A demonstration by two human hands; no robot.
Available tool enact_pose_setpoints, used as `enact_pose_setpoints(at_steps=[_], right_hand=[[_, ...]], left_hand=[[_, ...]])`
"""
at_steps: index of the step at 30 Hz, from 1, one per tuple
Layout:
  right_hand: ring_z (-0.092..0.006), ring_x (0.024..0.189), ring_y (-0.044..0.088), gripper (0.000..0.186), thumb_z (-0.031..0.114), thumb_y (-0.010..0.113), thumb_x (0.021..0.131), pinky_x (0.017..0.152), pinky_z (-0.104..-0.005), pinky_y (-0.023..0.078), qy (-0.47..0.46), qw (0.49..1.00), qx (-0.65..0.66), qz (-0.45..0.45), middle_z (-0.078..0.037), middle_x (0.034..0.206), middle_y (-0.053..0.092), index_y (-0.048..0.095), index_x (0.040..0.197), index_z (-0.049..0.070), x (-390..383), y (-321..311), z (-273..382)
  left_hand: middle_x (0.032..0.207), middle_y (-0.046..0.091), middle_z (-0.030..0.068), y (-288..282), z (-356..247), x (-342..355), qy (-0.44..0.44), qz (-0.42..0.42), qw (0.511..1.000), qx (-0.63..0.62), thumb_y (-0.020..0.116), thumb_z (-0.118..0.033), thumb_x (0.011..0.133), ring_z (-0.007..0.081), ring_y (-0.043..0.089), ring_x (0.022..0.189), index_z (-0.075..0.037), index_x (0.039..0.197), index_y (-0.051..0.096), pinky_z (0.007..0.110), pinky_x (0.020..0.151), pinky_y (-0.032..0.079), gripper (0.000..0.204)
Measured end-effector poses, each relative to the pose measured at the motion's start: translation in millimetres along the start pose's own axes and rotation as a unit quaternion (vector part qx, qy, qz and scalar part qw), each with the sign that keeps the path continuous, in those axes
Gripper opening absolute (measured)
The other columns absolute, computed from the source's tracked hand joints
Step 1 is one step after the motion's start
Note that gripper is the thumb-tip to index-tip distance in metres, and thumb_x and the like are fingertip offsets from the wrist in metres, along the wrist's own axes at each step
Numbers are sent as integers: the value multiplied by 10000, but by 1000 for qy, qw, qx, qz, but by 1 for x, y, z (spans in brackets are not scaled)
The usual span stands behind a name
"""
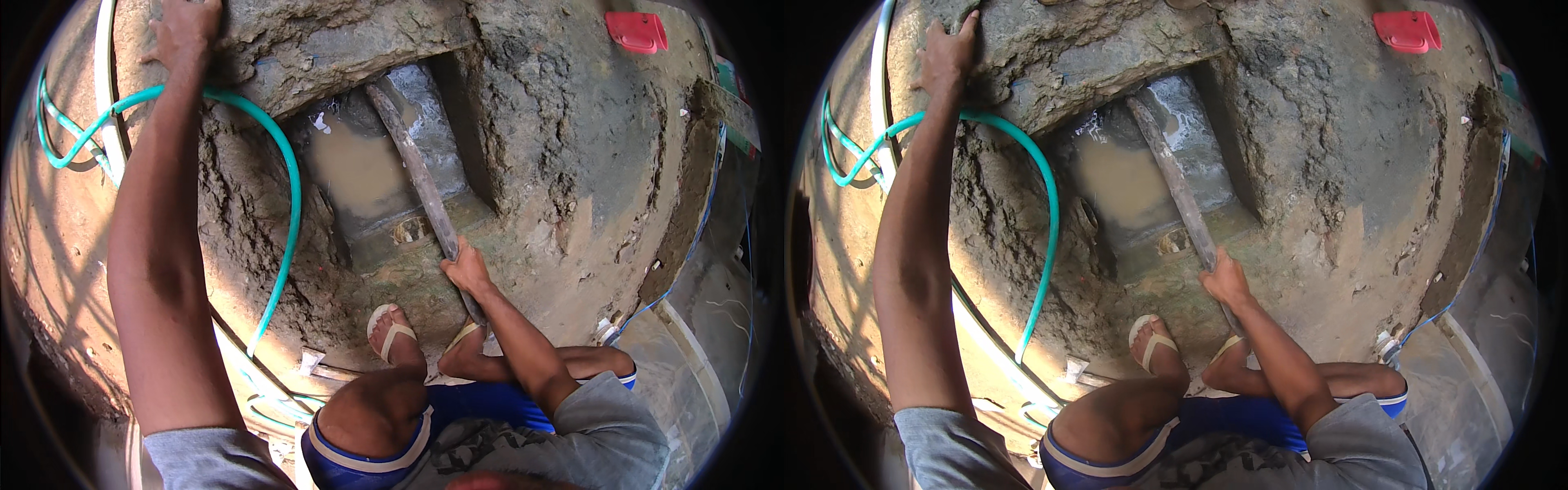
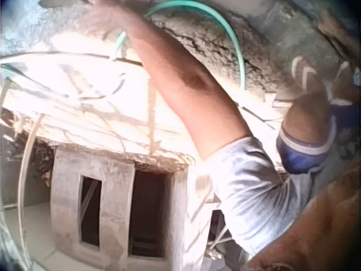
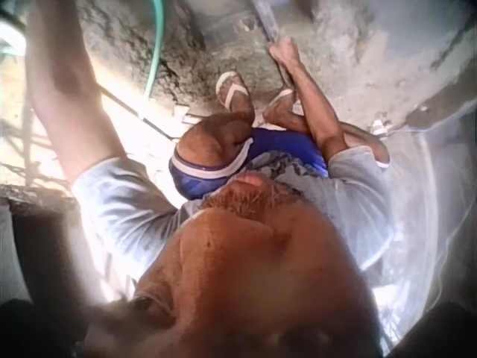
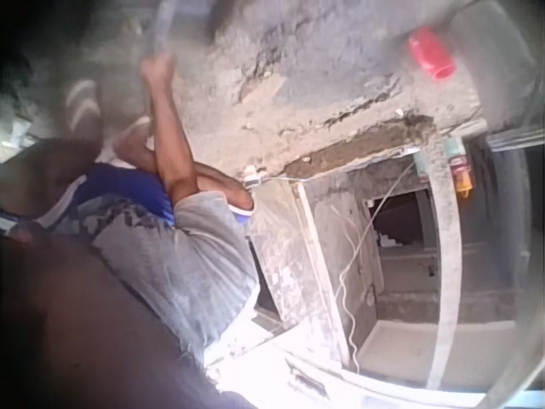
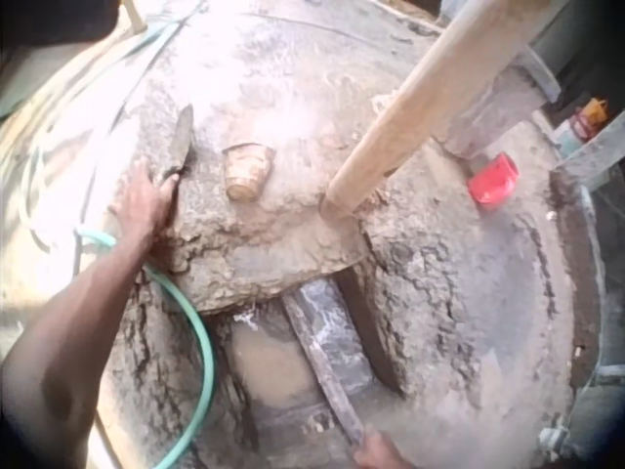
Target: The person uses a trowel to apply and smooth mortar onto the interior wall of a water-filled pit.
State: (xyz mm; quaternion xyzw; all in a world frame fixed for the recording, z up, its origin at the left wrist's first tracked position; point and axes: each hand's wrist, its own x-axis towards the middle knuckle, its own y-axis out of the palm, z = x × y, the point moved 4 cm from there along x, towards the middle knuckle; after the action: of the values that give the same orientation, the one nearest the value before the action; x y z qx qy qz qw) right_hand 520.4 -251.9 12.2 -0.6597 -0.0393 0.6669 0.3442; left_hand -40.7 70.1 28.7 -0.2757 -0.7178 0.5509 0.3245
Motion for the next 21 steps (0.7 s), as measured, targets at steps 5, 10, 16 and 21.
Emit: enact_pose_setpoints(at_steps=[5,10,16,21], right_hand=[[-482,1059,639,551,218,690,757,916,-503,510,-48,998,32,10,-338,1060,667,547,1230,-25,40,-9,36],[-465,1053,652,540,235,708,742,916,-490,515,-92,994,47,22,-313,1083,677,580,1197,-25,117,7,91],[-461,1080,645,640,258,721,719,958,-481,507,-172,980,78,-61,-317,1127,666,554,1266,-29,227,17,171],[-448,1095,647,640,243,725,714,953,-469,513,-212,965,150,-44,-305,1138,669,557,1269,-29,284,16,218]], left_hand=[[1515,476,138,-14,-12,-7,-7,2,1000,-10,559,-746,834,440,379,1423,-123,1471,447,749,1099,211,898],[1531,458,141,-21,-9,-12,-9,-5,1000,7,551,-729,851,422,376,1430,-111,1490,427,764,1100,189,898],[1519,471,150,-17,-20,-9,-4,-8,1000,7,553,-699,867,404,399,1419,-104,1494,427,776,1097,173,873],[1412,557,212,-23,-20,-7,-11,15,1000,6,566,-678,870,419,484,1339,-72,1446,475,698,1096,268,841]])
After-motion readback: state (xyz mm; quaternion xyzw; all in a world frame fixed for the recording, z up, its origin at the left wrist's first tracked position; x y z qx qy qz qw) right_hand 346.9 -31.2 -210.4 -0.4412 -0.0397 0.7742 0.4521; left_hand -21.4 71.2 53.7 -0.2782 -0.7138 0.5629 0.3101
